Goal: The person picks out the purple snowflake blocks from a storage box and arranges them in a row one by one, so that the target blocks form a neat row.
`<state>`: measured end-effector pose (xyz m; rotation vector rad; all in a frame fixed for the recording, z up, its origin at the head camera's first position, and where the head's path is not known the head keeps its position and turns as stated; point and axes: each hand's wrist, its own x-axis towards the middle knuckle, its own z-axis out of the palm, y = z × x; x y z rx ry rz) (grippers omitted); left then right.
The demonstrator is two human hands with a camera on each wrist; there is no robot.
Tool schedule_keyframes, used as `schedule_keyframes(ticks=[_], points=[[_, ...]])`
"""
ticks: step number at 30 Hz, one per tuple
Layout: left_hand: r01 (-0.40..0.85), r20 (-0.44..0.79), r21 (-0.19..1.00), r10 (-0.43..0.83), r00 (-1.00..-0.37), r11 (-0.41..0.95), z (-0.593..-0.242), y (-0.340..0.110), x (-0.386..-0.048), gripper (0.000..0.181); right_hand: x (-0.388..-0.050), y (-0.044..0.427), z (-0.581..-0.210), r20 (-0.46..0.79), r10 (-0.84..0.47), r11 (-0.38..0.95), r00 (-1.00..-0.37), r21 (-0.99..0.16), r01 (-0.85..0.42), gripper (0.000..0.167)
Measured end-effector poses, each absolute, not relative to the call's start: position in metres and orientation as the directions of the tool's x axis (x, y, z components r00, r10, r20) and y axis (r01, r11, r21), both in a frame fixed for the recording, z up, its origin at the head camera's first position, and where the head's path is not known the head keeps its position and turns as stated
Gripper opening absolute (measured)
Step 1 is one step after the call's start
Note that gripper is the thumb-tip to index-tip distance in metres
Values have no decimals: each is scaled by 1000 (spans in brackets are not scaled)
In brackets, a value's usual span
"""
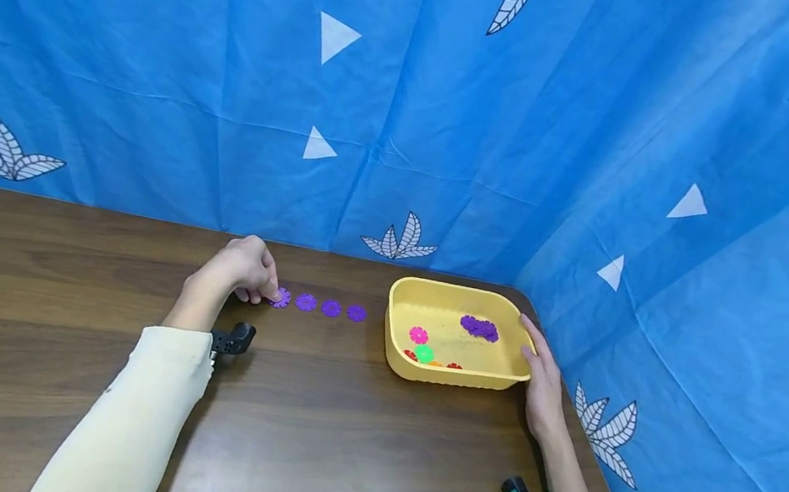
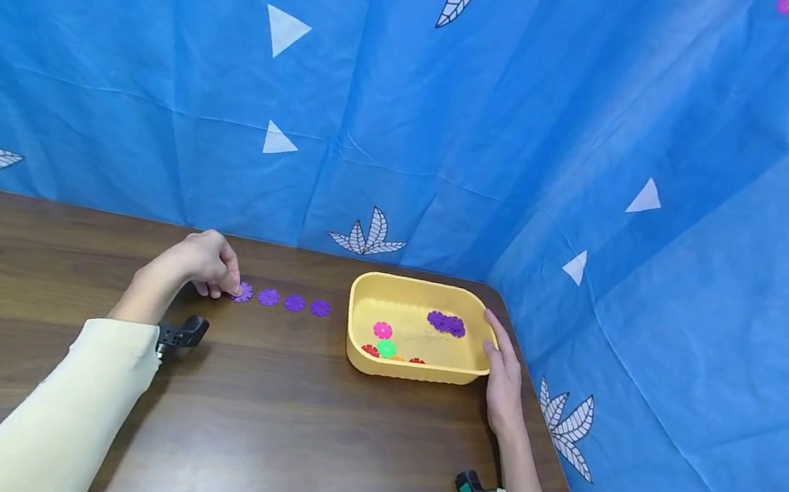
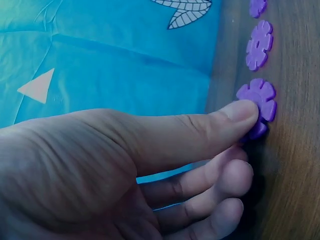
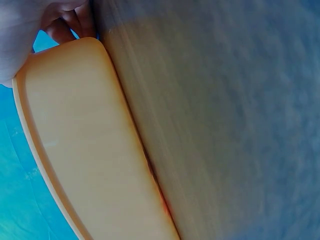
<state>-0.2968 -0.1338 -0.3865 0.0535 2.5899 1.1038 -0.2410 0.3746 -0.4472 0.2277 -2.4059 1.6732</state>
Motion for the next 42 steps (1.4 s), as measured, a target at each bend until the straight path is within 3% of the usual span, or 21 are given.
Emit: schedule_keyframes(ticks=[11,18,25,32,42], points=[[-95,-279,707,153,-948,701,-390,-138,-299,21,-242,377,-449,259,-21,356,-966,-901,-249,49],[-107,-138,717,-10,-990,689,-393,-142,-303,39,-246,375,-445,289,-25,331,-957,-901,-281,48],[-81,-23,740,-95,-995,668,-387,-131,-298,41,-245,374,-448,280,-9,330,-960,-905,-267,48],[-16,103,753,-143,-984,658,-374,-89,-296,41,-241,375,-448,274,-16,338,-962,-904,-263,49],[16,185,745,-185,-965,667,-368,3,-293,42,-241,373,-446,266,-17,358,-964,-898,-254,49]])
